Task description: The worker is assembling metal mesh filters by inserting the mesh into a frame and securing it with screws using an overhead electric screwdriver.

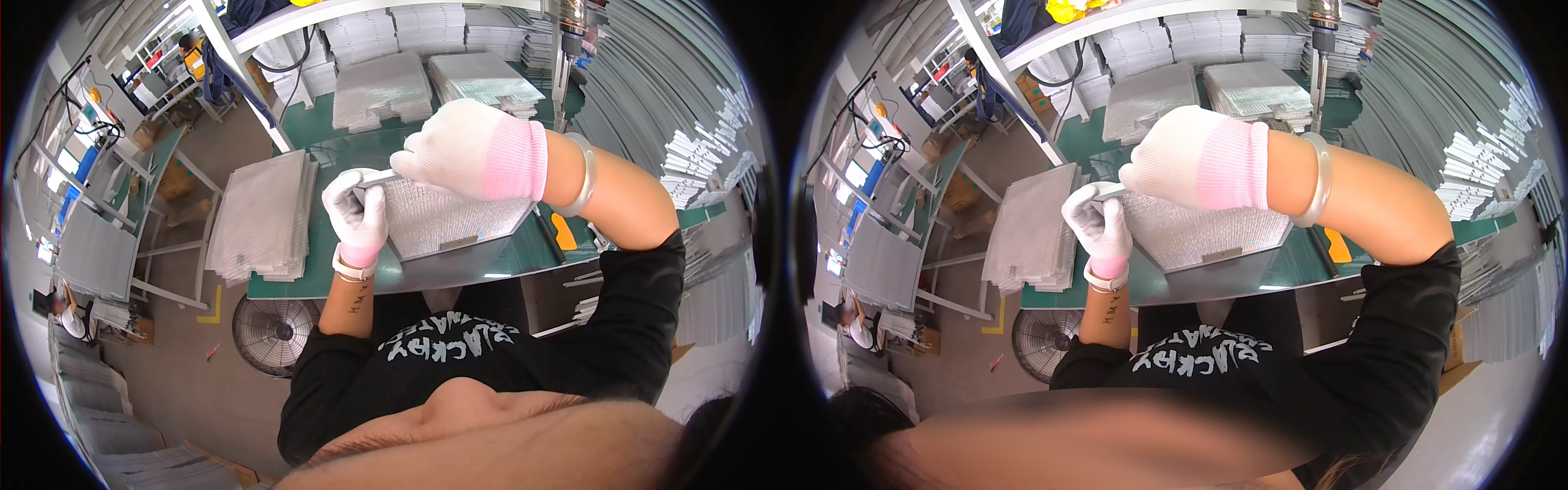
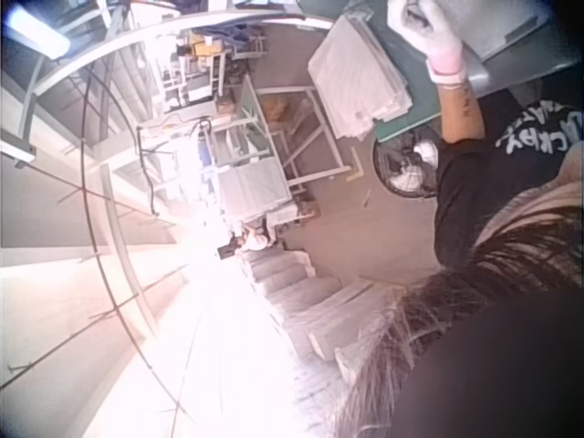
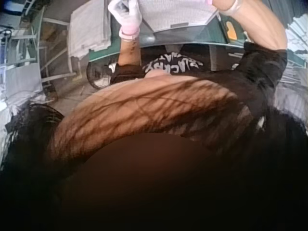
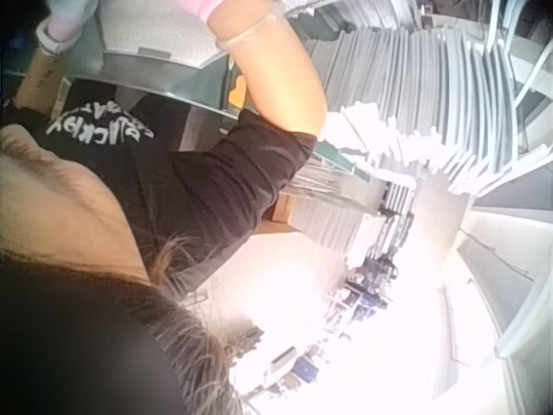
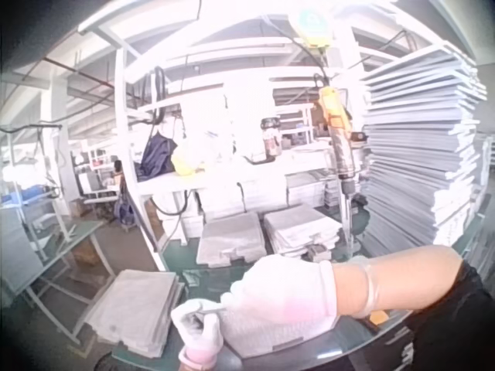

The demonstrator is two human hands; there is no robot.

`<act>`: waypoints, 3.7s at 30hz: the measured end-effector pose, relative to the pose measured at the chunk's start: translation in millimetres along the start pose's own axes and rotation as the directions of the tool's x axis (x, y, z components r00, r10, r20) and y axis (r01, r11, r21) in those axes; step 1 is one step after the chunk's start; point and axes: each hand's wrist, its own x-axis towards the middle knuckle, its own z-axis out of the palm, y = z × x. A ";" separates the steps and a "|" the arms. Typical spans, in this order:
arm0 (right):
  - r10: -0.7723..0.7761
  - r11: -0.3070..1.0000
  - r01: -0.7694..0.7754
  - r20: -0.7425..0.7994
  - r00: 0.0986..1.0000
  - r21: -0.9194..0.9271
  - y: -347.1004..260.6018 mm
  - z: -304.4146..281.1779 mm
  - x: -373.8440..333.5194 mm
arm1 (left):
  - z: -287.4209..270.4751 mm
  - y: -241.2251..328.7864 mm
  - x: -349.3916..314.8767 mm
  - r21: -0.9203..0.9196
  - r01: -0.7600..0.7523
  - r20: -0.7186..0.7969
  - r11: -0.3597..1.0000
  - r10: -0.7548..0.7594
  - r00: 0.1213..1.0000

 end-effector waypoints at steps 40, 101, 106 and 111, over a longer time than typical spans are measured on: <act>0.703 0.691 -0.460 -0.370 0.607 0.558 -58.8 29.7 -259.0 | 125.8 -22.9 57.6 0.334 -0.673 0.860 0.660 0.078 0.504; 0.531 -0.578 0.569 -0.260 0.807 0.584 126.2 18.9 -58.6 | 159.8 -32.4 16.7 0.551 -0.385 0.470 0.740 0.106 0.876; 0.487 -0.233 0.578 -0.421 0.766 0.782 117.0 58.7 -49.9 | 158.9 -34.6 10.1 0.540 -0.389 0.470 0.746 0.116 0.875; 0.436 -0.513 0.676 -0.517 0.737 0.529 111.8 57.6 -45.1 | 156.0 -37.3 5.6 0.491 -0.246 0.444 0.836 0.003 0.896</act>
